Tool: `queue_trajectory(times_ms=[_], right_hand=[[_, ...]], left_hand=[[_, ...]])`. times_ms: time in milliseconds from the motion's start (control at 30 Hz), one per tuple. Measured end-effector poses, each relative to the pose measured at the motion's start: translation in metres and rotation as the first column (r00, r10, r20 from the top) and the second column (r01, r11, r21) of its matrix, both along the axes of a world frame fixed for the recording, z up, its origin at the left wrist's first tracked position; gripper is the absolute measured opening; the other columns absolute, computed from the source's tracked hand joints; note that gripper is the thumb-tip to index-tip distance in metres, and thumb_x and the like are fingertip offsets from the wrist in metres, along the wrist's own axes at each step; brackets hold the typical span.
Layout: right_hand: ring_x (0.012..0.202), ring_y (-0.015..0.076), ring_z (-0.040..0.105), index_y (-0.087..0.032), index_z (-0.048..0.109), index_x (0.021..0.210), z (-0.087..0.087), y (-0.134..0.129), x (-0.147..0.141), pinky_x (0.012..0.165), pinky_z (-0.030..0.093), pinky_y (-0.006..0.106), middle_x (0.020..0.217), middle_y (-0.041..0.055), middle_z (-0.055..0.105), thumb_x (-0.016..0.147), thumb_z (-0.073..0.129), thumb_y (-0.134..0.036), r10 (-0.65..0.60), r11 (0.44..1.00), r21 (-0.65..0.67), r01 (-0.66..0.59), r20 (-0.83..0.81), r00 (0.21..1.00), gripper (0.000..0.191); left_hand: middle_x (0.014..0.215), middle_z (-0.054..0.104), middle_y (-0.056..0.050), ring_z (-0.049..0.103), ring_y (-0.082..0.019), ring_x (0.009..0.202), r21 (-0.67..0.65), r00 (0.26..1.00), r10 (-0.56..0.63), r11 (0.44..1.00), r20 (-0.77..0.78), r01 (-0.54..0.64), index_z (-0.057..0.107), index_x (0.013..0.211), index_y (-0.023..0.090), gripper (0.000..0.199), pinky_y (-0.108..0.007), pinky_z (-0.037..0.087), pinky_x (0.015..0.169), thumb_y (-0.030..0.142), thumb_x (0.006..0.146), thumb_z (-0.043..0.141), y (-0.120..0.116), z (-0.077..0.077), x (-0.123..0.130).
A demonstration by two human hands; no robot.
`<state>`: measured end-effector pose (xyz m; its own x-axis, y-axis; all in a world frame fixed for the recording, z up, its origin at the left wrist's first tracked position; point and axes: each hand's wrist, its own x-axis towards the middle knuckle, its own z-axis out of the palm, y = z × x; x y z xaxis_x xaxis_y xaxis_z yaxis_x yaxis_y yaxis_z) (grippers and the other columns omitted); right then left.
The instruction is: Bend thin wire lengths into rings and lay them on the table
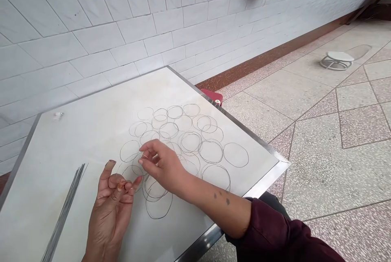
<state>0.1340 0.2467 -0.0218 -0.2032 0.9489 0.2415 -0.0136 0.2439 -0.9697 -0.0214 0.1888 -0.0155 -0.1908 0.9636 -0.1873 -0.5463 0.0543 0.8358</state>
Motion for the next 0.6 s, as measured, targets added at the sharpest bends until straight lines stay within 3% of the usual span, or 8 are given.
queue_trajectory(times_ms=[167, 300, 600], right_hand=[[0.075, 0.0123, 0.057, -0.024, 0.063, 0.097, -0.0036, 0.0005, -0.0008, 0.063, 0.05, 0.025, 0.088, 0.0005, 0.06, 0.089, 0.06, -0.023, -0.075, 0.994, 0.081, 0.068, 0.082, 0.994, 0.009], [0.073, 0.0121, 0.057, -0.024, 0.064, 0.1, -0.0056, 0.0027, 0.0001, 0.058, 0.049, 0.023, 0.086, 0.0006, 0.059, 0.089, 0.059, -0.021, -0.139, 0.975, 0.192, 0.114, 0.124, 0.982, 0.012], [0.076, 0.0129, 0.056, -0.024, 0.065, 0.103, -0.0061, 0.0025, 0.0029, 0.062, 0.049, 0.024, 0.086, 0.0019, 0.058, 0.094, 0.049, -0.014, -0.164, 0.945, 0.311, 0.098, 0.194, 0.967, 0.02]], left_hand=[[0.069, 0.058, 0.008, 0.061, -0.01, 0.064, -0.012, 0.999, 0.033, 0.999, -0.01, -0.033, 0.064, 0.123, 0.031, 0.06, -0.033, 0.057, 0.082, 0.02, 0.068, 0.085, 0.0016, -0.0007, 0.0002], [0.07, 0.058, 0.007, 0.062, -0.01, 0.065, -0.031, 1.0, 0.018, 0.999, -0.02, -0.019, 0.065, 0.122, 0.032, 0.06, -0.029, 0.058, 0.077, 0.019, 0.067, 0.086, 0.0003, -0.001, -0.0004], [0.072, 0.058, 0.008, 0.063, -0.01, 0.066, -0.04, 1.0, 0.02, 0.999, 0.011, -0.02, 0.065, 0.122, 0.032, 0.061, -0.03, 0.059, 0.076, 0.016, 0.066, 0.085, -0.0003, -0.0042, 0.0009]])
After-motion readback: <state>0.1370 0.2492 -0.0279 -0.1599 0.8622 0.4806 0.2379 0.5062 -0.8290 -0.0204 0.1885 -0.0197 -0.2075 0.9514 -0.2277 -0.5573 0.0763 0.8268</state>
